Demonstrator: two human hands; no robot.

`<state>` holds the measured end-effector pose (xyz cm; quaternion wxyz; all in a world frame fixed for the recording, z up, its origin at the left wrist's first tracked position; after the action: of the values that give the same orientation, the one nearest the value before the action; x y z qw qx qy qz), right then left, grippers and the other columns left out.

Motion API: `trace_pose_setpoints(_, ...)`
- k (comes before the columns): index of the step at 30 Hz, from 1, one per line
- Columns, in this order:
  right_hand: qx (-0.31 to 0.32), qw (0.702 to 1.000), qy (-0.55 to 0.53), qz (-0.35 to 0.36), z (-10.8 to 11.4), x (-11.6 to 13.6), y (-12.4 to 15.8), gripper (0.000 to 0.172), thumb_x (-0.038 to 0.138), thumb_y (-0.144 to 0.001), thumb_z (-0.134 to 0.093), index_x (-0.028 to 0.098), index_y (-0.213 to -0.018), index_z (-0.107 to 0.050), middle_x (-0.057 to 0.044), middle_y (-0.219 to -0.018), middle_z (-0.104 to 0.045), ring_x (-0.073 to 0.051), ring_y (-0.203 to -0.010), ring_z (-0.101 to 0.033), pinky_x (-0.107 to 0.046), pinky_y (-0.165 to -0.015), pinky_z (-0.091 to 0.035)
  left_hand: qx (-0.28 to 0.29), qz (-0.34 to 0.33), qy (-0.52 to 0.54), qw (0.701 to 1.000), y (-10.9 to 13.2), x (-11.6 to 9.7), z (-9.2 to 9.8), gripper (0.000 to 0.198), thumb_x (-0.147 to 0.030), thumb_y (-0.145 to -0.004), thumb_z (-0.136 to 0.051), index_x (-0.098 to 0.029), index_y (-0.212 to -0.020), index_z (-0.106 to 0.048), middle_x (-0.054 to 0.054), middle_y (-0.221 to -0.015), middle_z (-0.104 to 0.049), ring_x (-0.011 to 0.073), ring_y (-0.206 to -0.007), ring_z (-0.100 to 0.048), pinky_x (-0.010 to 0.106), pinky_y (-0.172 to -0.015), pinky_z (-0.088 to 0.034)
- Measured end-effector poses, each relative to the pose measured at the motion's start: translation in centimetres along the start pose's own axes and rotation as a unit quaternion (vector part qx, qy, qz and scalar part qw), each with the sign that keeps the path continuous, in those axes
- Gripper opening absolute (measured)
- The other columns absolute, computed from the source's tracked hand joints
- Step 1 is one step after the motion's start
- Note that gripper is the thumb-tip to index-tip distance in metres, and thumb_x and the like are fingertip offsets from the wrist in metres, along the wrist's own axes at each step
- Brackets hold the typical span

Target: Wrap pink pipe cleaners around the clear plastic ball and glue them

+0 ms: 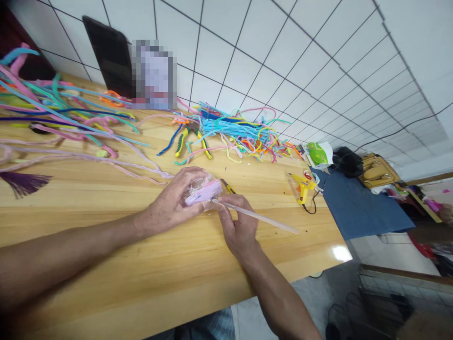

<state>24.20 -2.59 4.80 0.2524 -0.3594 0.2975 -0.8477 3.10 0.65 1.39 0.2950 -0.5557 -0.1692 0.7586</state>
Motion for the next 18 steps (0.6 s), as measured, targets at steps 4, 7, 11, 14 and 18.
trace_pose_setpoints(4,-0.013,0.999,-0.008,-0.044,0.14,-0.3,0.17,0.007,0.022,-0.101,-0.071,0.026,-0.103,-0.076,-0.002,-0.093,-0.083,-0.02,-0.086,-0.081,-0.035,-0.079,-0.067,-0.004,-0.004,-0.006,1.0,-0.06,-0.06,-0.06,0.048,-0.028,-0.096,-0.072,-0.025,-0.139,-0.054,0.012,-0.139,-0.063,0.0295,-0.135,-0.061,0.05,-0.116,-0.054)
trace_pose_setpoints(7,-0.005,0.999,-0.011,-0.041,-0.06,-0.28,0.11,0.007,0.024,-0.102,-0.07,0.026,-0.102,-0.077,-0.002,-0.092,-0.084,-0.02,-0.085,-0.081,-0.035,-0.079,-0.068,-0.004,-0.009,-0.003,1.0,0.0,0.05,-0.08,0.048,-0.028,-0.096,-0.071,-0.024,-0.14,-0.052,0.013,-0.139,-0.062,0.0301,-0.135,-0.061,0.051,-0.116,-0.054)
trace_pose_setpoints(11,0.0,0.999,-0.02,-0.026,-0.5,-0.1,0.07,0.008,0.025,-0.102,-0.07,0.028,-0.104,-0.077,-0.002,-0.094,-0.084,-0.02,-0.088,-0.082,-0.036,-0.081,-0.068,-0.003,-0.005,0.001,1.0,0.12,0.27,-0.19,0.05,-0.027,-0.095,-0.071,-0.025,-0.141,-0.052,0.013,-0.14,-0.061,0.0305,-0.136,-0.06,0.052,-0.116,-0.054)
trace_pose_setpoints(14,-0.004,0.998,-0.04,-0.042,-0.73,-0.33,0.34,0.007,0.027,-0.102,-0.071,0.028,-0.105,-0.078,-0.002,-0.095,-0.084,-0.02,-0.089,-0.081,-0.037,-0.082,-0.068,-0.011,-0.007,0.003,1.0,0.12,0.3,-0.31,0.049,-0.027,-0.095,-0.071,-0.025,-0.141,-0.052,0.013,-0.14,-0.061,0.03,-0.135,-0.06,0.052,-0.116,-0.054)
trace_pose_setpoints(18,-0.044,0.992,-0.074,-0.094,-0.69,-0.99,0.87,0.007,0.029,-0.101,-0.072,0.028,-0.105,-0.078,-0.002,-0.093,-0.082,-0.02,-0.086,-0.08,-0.037,-0.08,-0.067,-0.017,-0.005,-0.002,1.0,0.02,0.16,-0.35,0.048,-0.028,-0.095,-0.072,-0.027,-0.14,-0.053,0.012,-0.138,-0.063,0.0296,-0.135,-0.061,0.052,-0.115,-0.055)
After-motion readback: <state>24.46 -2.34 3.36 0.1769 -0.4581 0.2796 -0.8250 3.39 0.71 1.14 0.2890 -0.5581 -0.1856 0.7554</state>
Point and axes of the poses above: each hand's wrist, its own y-axis away from the middle knuckle, its own z-axis out of the back of the hand, x = y × z, the point moved 1 cm from there along -y, towards the middle knuckle
